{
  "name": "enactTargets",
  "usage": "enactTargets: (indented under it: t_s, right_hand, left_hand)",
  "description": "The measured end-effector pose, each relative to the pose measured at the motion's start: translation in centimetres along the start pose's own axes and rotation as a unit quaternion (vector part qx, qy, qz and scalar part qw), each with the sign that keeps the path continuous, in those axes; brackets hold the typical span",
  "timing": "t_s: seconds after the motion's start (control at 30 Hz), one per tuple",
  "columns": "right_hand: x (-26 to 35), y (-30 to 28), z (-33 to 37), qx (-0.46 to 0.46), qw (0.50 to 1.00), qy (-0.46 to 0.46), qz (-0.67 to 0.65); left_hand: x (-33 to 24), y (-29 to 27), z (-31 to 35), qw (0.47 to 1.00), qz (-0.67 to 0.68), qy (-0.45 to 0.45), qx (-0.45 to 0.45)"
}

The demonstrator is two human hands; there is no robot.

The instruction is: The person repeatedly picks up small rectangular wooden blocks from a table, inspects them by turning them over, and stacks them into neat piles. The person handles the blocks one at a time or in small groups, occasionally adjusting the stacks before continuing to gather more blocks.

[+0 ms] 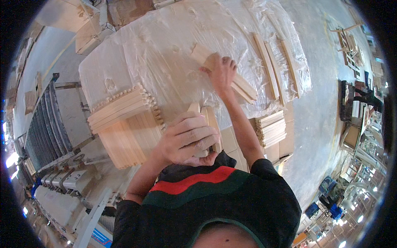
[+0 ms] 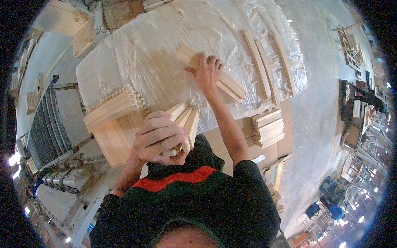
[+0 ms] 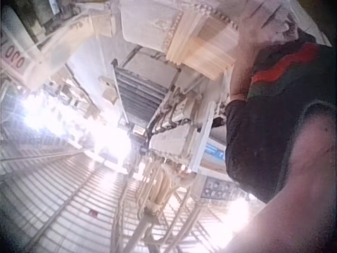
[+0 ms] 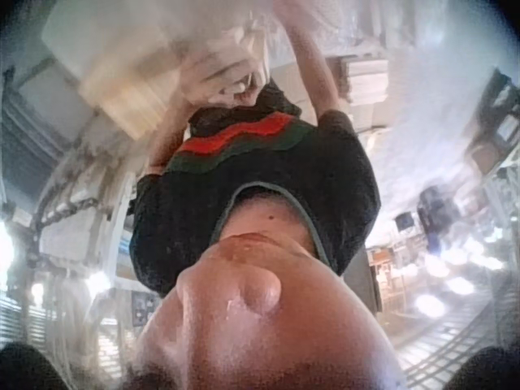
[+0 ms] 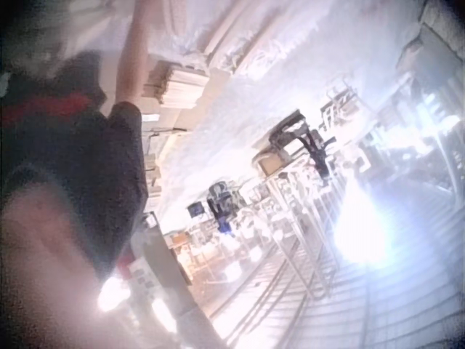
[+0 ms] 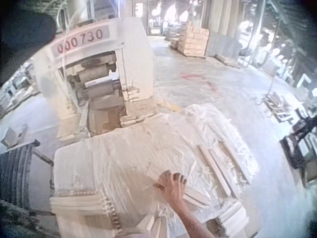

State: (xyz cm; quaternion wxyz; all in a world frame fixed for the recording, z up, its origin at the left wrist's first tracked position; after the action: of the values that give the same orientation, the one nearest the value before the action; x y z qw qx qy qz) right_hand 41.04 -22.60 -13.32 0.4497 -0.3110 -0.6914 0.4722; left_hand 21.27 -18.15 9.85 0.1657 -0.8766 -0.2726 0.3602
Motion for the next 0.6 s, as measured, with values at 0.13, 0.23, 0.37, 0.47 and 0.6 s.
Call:
enactTargets:
  t_s: [0.13, 0.23, 0.37, 0.47, 0.6]
  right_hand:
    - [0.4, 4.3, 1.3, 0.048, 0.996, -0.053, 0.047]
    - [-0.7, 2.8, 0.6, 0.074, 0.991, -0.103, 0.036]
    - [-4.8, 0.5, 2.1, 0.218, 0.961, -0.168, 0.032]
    - [-2.6, -0.7, 1.7, 0.174, 0.963, -0.203, -0.010]
    - [11.0, -7.7, 3.0, 0.196, 0.897, -0.381, -0.109]
  left_hand:
    - [0.1, -0.3, 0.2, 1.000, -0.010, -0.004, -0.010]
    - [0.2, -0.7, 0.7, 0.999, -0.012, 0.015, -0.043]
    - [0.0, -0.4, 1.8, 0.996, 0.003, 0.023, -0.082]
    - [-0.4, -0.6, 2.1, 0.995, 0.011, 0.044, -0.090]
    - [-2.0, 0.5, 4.0, 0.992, 0.025, 0.078, -0.093]
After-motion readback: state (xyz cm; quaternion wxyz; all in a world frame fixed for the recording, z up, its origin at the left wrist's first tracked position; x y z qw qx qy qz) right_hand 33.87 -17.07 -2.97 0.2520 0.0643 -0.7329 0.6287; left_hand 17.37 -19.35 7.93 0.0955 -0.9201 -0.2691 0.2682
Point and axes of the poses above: each hand's wrist, its own z-axis away from the middle knuckle, its own y-axis out of the palm, x = y × z, the point moved 8 cm from there along -z, towards the middle knuckle, and after that the axes turned 7 degrees about y, right-handed, at the moved point
